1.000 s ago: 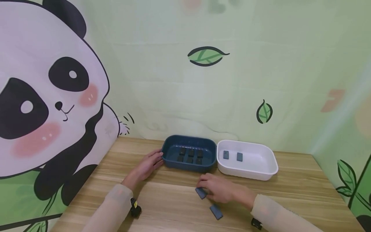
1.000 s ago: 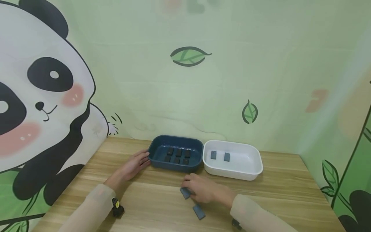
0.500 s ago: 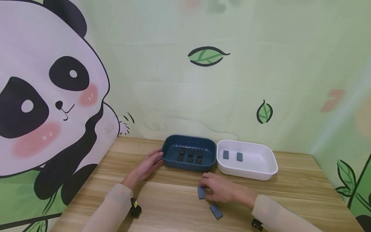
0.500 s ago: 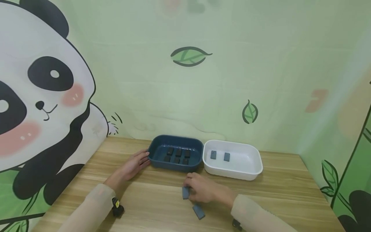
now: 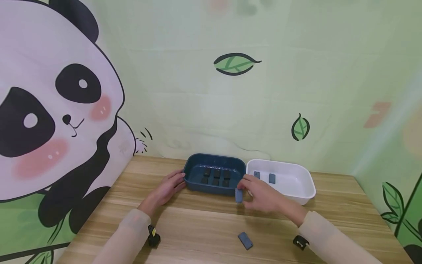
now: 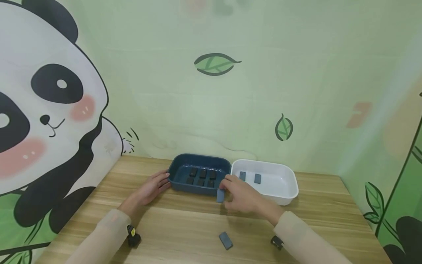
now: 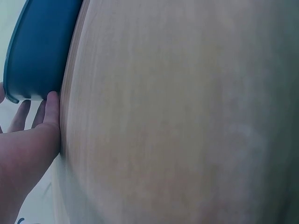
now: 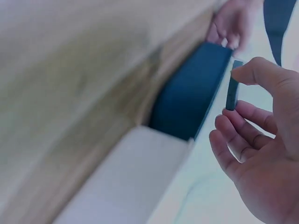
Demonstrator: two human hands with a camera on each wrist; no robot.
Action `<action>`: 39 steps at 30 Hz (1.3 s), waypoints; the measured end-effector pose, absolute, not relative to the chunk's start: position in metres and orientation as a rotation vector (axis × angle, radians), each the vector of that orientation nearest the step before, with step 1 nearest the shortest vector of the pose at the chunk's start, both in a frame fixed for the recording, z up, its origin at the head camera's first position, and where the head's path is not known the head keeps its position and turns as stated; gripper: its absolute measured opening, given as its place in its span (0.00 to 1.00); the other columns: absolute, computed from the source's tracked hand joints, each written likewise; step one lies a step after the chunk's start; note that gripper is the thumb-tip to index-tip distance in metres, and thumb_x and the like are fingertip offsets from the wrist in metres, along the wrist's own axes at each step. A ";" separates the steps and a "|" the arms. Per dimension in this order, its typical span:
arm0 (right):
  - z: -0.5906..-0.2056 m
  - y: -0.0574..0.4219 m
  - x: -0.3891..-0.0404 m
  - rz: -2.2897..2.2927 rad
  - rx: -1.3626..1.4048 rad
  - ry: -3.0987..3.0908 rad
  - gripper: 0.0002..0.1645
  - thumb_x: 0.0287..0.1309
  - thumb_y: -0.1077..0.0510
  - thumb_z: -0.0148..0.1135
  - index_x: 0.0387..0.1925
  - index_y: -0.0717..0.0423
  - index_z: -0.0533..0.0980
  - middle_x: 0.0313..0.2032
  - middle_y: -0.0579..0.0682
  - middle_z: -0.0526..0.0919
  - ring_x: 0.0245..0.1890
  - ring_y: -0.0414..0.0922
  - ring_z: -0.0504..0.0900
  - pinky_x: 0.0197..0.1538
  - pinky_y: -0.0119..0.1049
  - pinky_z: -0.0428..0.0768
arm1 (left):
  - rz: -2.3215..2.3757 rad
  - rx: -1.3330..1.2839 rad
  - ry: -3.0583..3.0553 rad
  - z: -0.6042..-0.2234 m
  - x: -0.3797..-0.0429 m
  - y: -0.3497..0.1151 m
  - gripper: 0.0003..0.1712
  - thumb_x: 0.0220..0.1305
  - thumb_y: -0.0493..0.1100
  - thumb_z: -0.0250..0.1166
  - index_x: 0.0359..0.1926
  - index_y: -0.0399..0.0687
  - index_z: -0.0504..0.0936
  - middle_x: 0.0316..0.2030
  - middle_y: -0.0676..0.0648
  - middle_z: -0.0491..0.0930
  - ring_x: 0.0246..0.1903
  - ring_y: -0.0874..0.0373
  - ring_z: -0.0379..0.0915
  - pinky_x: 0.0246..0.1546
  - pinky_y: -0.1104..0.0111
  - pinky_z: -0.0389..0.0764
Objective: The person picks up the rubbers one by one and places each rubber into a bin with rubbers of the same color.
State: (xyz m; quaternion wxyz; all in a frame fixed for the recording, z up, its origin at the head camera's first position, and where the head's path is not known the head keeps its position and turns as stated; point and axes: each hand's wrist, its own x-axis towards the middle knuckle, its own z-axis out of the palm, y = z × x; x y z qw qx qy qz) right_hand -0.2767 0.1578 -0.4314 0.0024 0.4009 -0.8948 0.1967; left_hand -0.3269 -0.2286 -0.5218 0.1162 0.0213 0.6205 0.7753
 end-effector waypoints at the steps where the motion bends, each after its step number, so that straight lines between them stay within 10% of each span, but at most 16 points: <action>1: -0.428 0.161 -0.279 0.610 1.246 -2.798 0.21 0.55 0.60 0.76 0.51 0.58 0.80 0.46 0.49 0.79 0.48 0.49 0.81 0.53 0.44 0.85 | 2.271 0.061 1.818 -0.522 -0.327 -0.228 0.35 0.84 0.40 0.52 0.80 0.27 0.51 0.77 0.27 0.58 0.76 0.40 0.58 0.77 0.53 0.65; 39: -0.462 0.215 -0.357 0.800 0.938 -3.082 0.18 0.57 0.70 0.73 0.50 0.69 0.83 0.42 0.56 0.85 0.44 0.51 0.82 0.53 0.51 0.85 | 2.266 0.068 1.800 -0.523 -0.327 -0.231 0.33 0.85 0.41 0.52 0.80 0.29 0.54 0.77 0.29 0.60 0.77 0.40 0.58 0.77 0.53 0.65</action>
